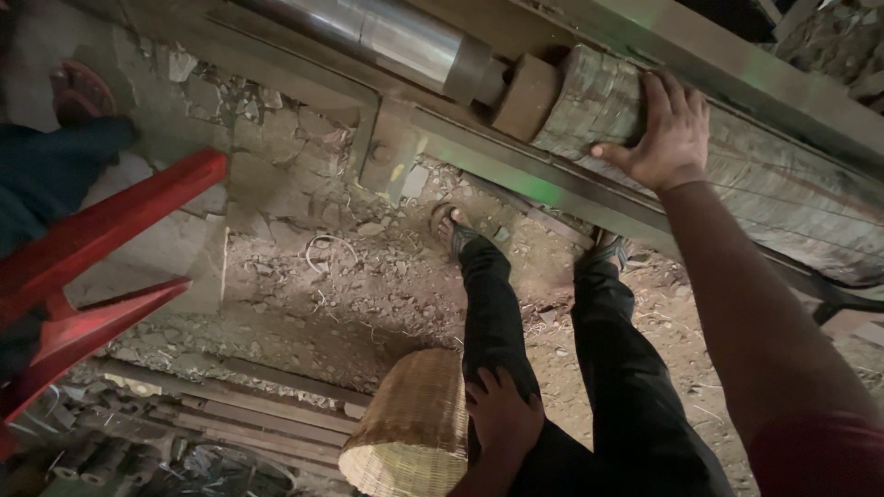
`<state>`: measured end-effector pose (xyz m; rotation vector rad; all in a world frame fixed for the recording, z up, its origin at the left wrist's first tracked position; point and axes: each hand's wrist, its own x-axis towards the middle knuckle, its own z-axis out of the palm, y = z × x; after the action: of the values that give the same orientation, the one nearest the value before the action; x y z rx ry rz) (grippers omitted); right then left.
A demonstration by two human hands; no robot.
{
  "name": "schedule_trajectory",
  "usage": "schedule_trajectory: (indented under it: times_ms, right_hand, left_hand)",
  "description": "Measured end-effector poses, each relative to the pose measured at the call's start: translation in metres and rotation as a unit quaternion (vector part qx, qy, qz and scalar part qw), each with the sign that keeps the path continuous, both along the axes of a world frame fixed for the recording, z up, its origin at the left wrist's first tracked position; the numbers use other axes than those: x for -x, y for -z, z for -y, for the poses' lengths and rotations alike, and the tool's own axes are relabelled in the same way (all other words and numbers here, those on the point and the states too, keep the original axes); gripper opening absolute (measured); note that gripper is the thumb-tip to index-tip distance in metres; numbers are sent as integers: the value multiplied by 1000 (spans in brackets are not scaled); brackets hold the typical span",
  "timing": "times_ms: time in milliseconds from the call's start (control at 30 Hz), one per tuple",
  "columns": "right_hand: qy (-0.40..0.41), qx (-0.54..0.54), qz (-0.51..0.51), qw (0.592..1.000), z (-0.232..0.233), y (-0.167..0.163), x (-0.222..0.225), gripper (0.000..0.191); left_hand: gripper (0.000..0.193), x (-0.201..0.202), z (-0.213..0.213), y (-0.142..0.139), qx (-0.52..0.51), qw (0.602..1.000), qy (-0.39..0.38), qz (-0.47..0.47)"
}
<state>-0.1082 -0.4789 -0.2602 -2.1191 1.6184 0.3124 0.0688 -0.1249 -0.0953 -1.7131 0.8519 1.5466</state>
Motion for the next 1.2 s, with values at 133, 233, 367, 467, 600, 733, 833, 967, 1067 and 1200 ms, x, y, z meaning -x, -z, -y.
schedule_trajectory:
  times_ms: [133,233,367,467,600,733,833,967,1067,1200]
  right_hand:
    - [-10,10,3,1000,0,-3,-2,122]
    - [-5,26,32,999,-3,-5,-1,118]
    - [-6,57,41,998,-6,-5,0,113]
    - [-11,77,51,996,-7,-3,0,110]
    - [1,93,54,994,-6,-2,0,104]
    - [25,90,89,992,-8,-3,-2,103]
    - [38,63,53,996,-6,-3,-6,110]
    - [-4,14,-40,999,6,-2,-13,117]
    - [46,-41,-58,996,18,-2,-19,119]
    - [72,-52,-50,995,26,-4,-25,116]
  left_hand:
    - [86,-1,-2,1,6,1000,-15,6]
    - [87,-1,-5,3,18,1000,-15,13]
    - [87,1,-9,6,31,999,-14,11]
    - [88,2,-13,7,41,999,-17,20]
    - [88,3,-15,11,36,999,-24,16]
    - [87,6,-21,14,30,999,-21,12]
    - [88,8,-33,17,44,999,-27,12]
    - [77,0,-45,30,55,995,-79,5]
    - [65,-12,-17,63,257,961,-105,-5]
    - [71,-27,89,121,542,824,-155,-60]
